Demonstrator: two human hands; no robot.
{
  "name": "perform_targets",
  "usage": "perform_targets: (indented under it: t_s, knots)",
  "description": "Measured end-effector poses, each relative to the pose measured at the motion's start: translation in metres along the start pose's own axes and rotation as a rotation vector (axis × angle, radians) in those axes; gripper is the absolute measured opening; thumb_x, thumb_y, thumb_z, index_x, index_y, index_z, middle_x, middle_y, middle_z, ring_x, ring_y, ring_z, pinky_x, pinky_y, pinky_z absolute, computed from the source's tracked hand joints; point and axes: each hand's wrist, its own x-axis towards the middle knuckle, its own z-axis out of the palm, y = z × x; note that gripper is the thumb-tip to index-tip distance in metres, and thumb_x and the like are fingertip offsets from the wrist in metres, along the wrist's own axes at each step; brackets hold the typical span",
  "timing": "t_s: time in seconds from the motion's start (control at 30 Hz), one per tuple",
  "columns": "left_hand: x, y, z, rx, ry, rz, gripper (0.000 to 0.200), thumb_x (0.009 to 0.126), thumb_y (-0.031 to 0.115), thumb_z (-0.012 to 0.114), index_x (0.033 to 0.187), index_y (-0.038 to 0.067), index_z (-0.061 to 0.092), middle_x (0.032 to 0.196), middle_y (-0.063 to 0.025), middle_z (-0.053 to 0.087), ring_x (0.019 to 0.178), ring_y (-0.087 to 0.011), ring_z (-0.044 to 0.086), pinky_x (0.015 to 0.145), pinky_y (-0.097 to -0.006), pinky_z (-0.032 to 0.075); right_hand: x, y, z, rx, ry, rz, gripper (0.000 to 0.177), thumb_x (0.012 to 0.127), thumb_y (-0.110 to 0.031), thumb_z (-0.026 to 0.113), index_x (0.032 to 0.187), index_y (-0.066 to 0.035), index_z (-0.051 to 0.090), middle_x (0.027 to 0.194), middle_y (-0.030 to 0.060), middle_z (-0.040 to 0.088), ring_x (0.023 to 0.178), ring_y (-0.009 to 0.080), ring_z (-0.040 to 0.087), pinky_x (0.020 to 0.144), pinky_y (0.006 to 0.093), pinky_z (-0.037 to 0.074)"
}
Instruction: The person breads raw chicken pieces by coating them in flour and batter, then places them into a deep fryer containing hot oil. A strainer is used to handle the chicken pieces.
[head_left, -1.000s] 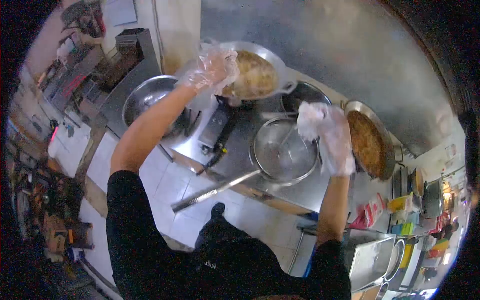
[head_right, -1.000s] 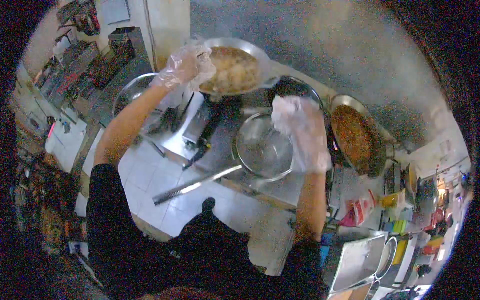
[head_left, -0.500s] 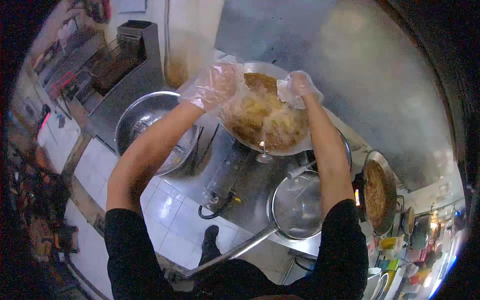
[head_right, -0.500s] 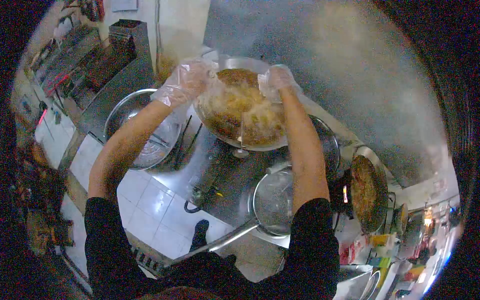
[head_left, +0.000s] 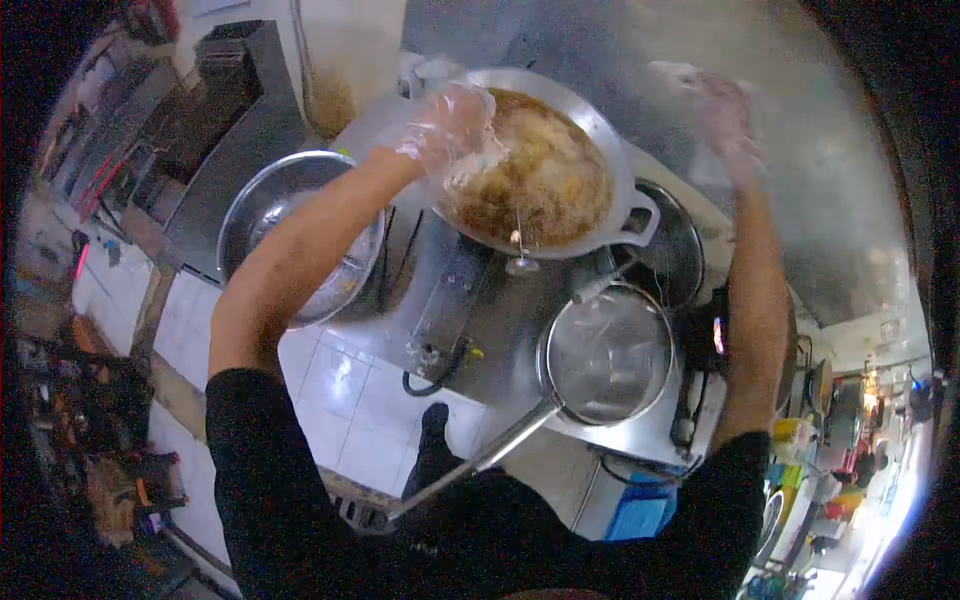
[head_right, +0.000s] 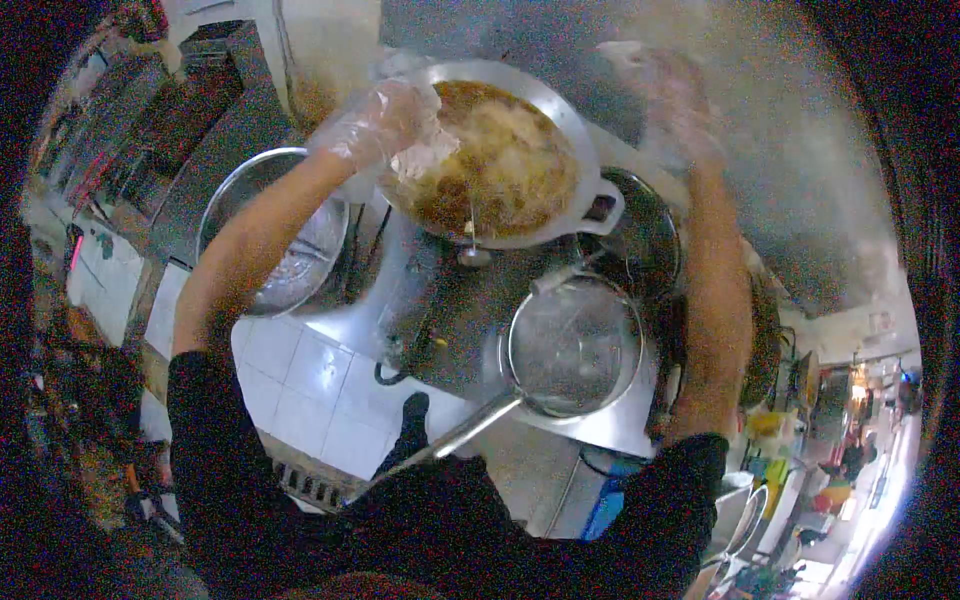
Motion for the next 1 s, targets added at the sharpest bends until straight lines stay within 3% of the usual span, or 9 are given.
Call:
perform_targets:
  t_s: [0.07, 0.3, 0.43, 0.53, 0.6, 0.7, 0.83, 0.9, 1.0]
  knots:
    - [0.022, 0.016, -0.01, -0.421, -0.356, -0.343, 0.023, 0.067, 0.019, 0.058, 0.078, 0.0, 0.062, 0.071, -0.0176, 0.06, 0.062, -0.032, 0.059, 0.059, -0.0414, 0.048, -0.074, 0.026, -0.056, 0.1, 0.044, 0.143, 0.032, 0.084, -0.027, 0.048, 0.102, -0.003, 0.058, 0.097, 0.0108, 0.06, 0.091, 0.0223, 0.056, 0.085, 0.0321, 0.042]
    - [0.002, 0.029, 0.053, -0.838, -0.41, -0.287, 0.021, 0.062, 0.021, 0.059, 0.069, 0.002, 0.064, 0.071, -0.0195, 0.061, 0.065, -0.0329, 0.06, 0.062, -0.0409, 0.048, -0.371, 0.004, -0.166, 0.505, 0.188, 0.928, 0.027, 0.083, -0.018, 0.052, 0.104, -0.001, 0.058, 0.096, 0.0099, 0.061, 0.084, 0.0206, 0.057, 0.079, 0.0289, 0.044]
    - [0.029, 0.026, 0.047, -0.592, -0.583, -0.278, 0.019, 0.07, 0.022, 0.058, 0.076, 0.005, 0.063, 0.073, -0.0152, 0.061, 0.067, -0.03, 0.059, 0.064, -0.0393, 0.048, -0.513, -0.023, -0.163, 0.158, 0.095, 0.79, 0.029, 0.082, -0.021, 0.056, 0.101, 0.001, 0.059, 0.091, 0.0109, 0.062, 0.08, 0.021, 0.058, 0.074, 0.0307, 0.046]
    - [0.098, 0.026, -0.038, -0.233, -0.751, -0.287, 0.018, 0.079, 0.023, 0.053, 0.084, 0.008, 0.063, 0.077, -0.0121, 0.063, 0.071, -0.0278, 0.059, 0.066, -0.0389, 0.048, -0.617, -0.043, -0.161, 0.118, -0.011, 1.16, 0.029, 0.081, -0.023, 0.057, 0.097, 0.001, 0.06, 0.089, 0.0132, 0.063, 0.08, 0.0217, 0.059, 0.074, 0.0321, 0.046]
    - [0.134, 0.021, -0.072, -0.188, -0.562, -0.317, 0.022, 0.082, 0.025, 0.05, 0.094, 0.011, 0.062, 0.085, -0.0113, 0.063, 0.08, -0.0265, 0.058, 0.07, -0.0388, 0.048, -0.638, -0.062, -0.178, 0.342, -0.096, 1.421, 0.028, 0.083, -0.024, 0.055, 0.095, 0.0, 0.062, 0.088, 0.0131, 0.063, 0.079, 0.0217, 0.059, 0.073, 0.0326, 0.046]
    - [0.196, 0.039, -0.128, -0.337, -0.266, -0.305, 0.029, 0.084, 0.027, 0.048, 0.106, 0.012, 0.059, 0.097, -0.0098, 0.061, 0.091, -0.0233, 0.057, 0.075, -0.037, 0.047, -0.722, -0.089, -0.183, 0.346, 0.028, 1.28, 0.026, 0.083, -0.024, 0.053, 0.096, -0.003, 0.062, 0.091, 0.0113, 0.062, 0.082, 0.021, 0.058, 0.076, 0.0316, 0.044]
    - [0.27, 0.15, -0.196, -1.483, -0.172, -0.215, 0.035, 0.085, 0.024, 0.052, 0.116, 0.009, 0.053, 0.108, -0.0069, 0.057, 0.096, -0.0157, 0.053, 0.082, -0.0299, 0.043, -0.825, -0.134, -0.17, 0.296, 0.311, 1.457, 0.03, 0.081, -0.015, 0.055, 0.109, -0.003, 0.054, 0.103, 0.01, 0.057, 0.093, 0.0185, 0.054, 0.085, 0.0262, 0.04]
    - [0.301, 0.261, -0.258, -0.876, -0.233, -0.119, 0.025, 0.088, 0.022, 0.047, 0.103, 0.007, 0.061, 0.097, -0.0091, 0.061, 0.091, -0.0177, 0.057, 0.082, -0.0292, 0.045, -0.872, -0.164, -0.16, 0.639, 0.502, 1.803, 0.04, 0.08, -0.016, 0.057, 0.117, -0.005, 0.048, 0.111, 0.0085, 0.052, 0.098, 0.0165, 0.052, 0.085, 0.0233, 0.04]
    - [0.298, 0.411, -0.279, -1.238, -0.053, 0.088, 0.027, 0.084, 0.024, 0.056, 0.104, 0.006, 0.06, 0.089, -0.0062, 0.061, 0.074, -0.0123, 0.058, 0.062, -0.0237, 0.048, -0.869, -0.142, -0.182, 0.788, 0.289, 1.95, 0.025, 0.081, -0.029, 0.056, 0.086, -0.004, 0.061, 0.082, 0.0064, 0.06, 0.079, 0.0144, 0.055, 0.069, 0.0267, 0.043]
